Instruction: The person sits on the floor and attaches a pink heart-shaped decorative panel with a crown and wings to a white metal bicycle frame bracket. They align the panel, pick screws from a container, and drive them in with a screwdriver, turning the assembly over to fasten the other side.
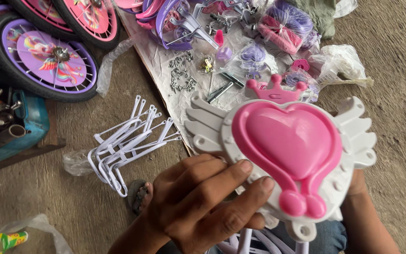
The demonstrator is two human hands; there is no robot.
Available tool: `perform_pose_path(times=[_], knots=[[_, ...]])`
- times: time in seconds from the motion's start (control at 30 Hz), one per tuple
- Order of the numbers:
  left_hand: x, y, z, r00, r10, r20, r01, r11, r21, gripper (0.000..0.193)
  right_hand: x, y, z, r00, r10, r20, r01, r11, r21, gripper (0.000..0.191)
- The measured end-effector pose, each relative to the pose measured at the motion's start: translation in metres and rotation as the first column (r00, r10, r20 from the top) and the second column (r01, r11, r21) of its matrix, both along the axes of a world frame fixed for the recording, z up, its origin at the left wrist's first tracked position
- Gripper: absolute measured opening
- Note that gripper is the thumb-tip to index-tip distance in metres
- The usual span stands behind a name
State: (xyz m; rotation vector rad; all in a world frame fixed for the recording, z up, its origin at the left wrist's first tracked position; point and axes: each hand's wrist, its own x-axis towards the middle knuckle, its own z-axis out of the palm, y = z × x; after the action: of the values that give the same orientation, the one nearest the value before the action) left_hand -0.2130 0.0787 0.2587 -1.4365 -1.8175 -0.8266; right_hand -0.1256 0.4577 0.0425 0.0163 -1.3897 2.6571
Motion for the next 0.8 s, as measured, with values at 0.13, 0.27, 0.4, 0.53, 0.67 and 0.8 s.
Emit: perform_pose_path(times=[0.13, 0.27, 0.4, 0.53, 0.67, 0.8], knots=[[-0.003, 0.001, -0.004, 1.000, -0.027, -0.009, 0.027, 0.999, 0.027, 0.036, 0.014, 0.025, -0.022, 0.999, -0.015, 0.042, 0.019, 0.995, -0.101, 0.056], [-0.005, -0.002, -0.008, 0.999, -0.041, -0.012, 0.042, 0.998, 0.050, 0.034, 0.025, 0.039, -0.037, 0.997, -0.030, 0.075, 0.040, 0.990, -0.133, 0.052], [-0.004, -0.003, -0.012, 0.998, -0.060, 0.016, 0.059, 0.996, 0.060, 0.035, 0.029, 0.039, -0.044, 0.985, -0.095, 0.144, 0.107, 0.991, -0.075, 0.052], [-0.002, -0.003, -0.014, 0.995, -0.066, 0.068, 0.062, 0.996, 0.056, 0.039, 0.027, 0.033, -0.042, 0.984, -0.099, 0.148, 0.110, 0.992, -0.069, 0.053], [-0.004, -0.003, -0.015, 0.999, -0.030, 0.030, 0.028, 0.999, 0.039, 0.039, 0.023, 0.028, -0.038, 0.986, -0.089, 0.141, 0.099, 0.993, -0.060, 0.053], [-0.005, -0.003, -0.016, 0.997, -0.071, 0.033, 0.070, 0.997, 0.042, 0.039, 0.022, 0.024, -0.034, 0.988, -0.086, 0.128, 0.093, 0.994, -0.055, 0.054]])
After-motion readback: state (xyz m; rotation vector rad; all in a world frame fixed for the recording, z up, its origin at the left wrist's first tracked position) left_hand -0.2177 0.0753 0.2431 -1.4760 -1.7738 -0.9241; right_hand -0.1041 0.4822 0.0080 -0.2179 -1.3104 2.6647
